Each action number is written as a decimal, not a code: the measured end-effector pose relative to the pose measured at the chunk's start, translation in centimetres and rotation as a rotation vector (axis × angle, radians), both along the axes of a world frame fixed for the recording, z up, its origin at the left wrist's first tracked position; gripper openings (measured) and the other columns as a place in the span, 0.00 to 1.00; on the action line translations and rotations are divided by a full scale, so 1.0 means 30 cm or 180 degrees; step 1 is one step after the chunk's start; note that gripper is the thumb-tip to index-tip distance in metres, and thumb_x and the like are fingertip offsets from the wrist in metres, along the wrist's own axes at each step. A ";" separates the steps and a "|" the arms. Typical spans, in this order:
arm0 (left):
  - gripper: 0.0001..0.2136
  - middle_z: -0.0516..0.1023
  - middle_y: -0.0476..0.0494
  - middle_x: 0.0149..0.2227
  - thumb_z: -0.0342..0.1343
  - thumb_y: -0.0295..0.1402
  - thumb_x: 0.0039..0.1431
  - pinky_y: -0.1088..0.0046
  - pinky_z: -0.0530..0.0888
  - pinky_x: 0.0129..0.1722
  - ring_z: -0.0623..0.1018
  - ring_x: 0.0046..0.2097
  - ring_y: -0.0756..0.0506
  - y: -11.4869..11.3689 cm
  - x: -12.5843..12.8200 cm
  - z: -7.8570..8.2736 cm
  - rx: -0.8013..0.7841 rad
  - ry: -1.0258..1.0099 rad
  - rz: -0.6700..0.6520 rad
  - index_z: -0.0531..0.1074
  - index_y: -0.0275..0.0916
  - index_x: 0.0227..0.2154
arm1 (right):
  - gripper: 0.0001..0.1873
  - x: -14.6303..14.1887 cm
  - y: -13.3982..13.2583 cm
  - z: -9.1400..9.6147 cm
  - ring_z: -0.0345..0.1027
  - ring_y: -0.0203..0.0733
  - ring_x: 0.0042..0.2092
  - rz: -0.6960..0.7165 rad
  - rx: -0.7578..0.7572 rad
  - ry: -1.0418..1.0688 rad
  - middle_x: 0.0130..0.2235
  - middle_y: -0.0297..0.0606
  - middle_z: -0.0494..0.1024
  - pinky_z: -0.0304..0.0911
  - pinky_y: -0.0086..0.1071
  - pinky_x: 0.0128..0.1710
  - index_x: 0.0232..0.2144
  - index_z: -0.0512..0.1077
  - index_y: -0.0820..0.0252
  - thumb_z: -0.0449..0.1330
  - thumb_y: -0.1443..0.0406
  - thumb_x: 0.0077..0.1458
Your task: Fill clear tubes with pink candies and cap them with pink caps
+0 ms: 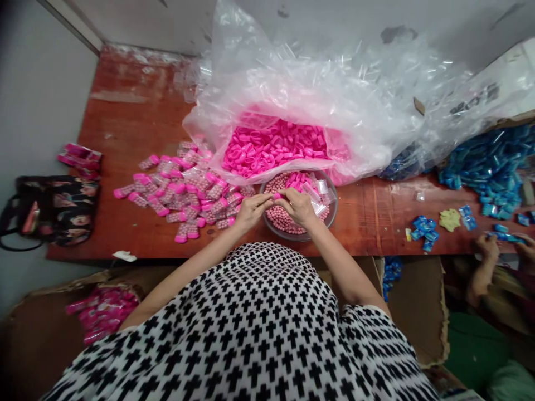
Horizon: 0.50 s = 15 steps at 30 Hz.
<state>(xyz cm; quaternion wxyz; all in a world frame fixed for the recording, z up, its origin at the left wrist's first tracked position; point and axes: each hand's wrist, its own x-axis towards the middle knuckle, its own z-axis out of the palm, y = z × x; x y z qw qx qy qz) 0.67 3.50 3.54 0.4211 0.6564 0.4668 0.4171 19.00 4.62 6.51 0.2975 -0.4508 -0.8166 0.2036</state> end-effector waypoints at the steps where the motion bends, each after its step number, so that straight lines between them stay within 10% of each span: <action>1: 0.11 0.80 0.42 0.41 0.53 0.36 0.58 0.69 0.73 0.44 0.79 0.42 0.46 -0.001 0.000 0.000 0.0023 0.0000 0.0005 0.77 0.40 0.39 | 0.12 0.001 -0.001 -0.001 0.70 0.40 0.35 0.0066 -0.0056 -0.0018 0.34 0.41 0.76 0.64 0.33 0.35 0.40 0.70 0.60 0.53 0.58 0.59; 10: 0.10 0.80 0.44 0.40 0.55 0.36 0.56 0.71 0.73 0.42 0.79 0.40 0.46 -0.010 -0.004 0.028 -0.0140 -0.0011 -0.0302 0.78 0.42 0.37 | 0.12 0.016 -0.040 -0.011 0.66 0.42 0.34 0.0288 -0.0425 -0.0390 0.31 0.41 0.73 0.62 0.35 0.35 0.33 0.69 0.59 0.51 0.57 0.59; 15: 0.16 0.80 0.43 0.38 0.58 0.44 0.50 0.65 0.74 0.41 0.78 0.38 0.44 -0.025 0.019 0.002 -0.1157 -0.0924 0.0182 0.78 0.38 0.38 | 0.17 0.007 -0.030 0.015 0.70 0.42 0.40 -0.0117 -0.1449 0.0742 0.38 0.40 0.77 0.63 0.38 0.43 0.40 0.73 0.57 0.58 0.54 0.53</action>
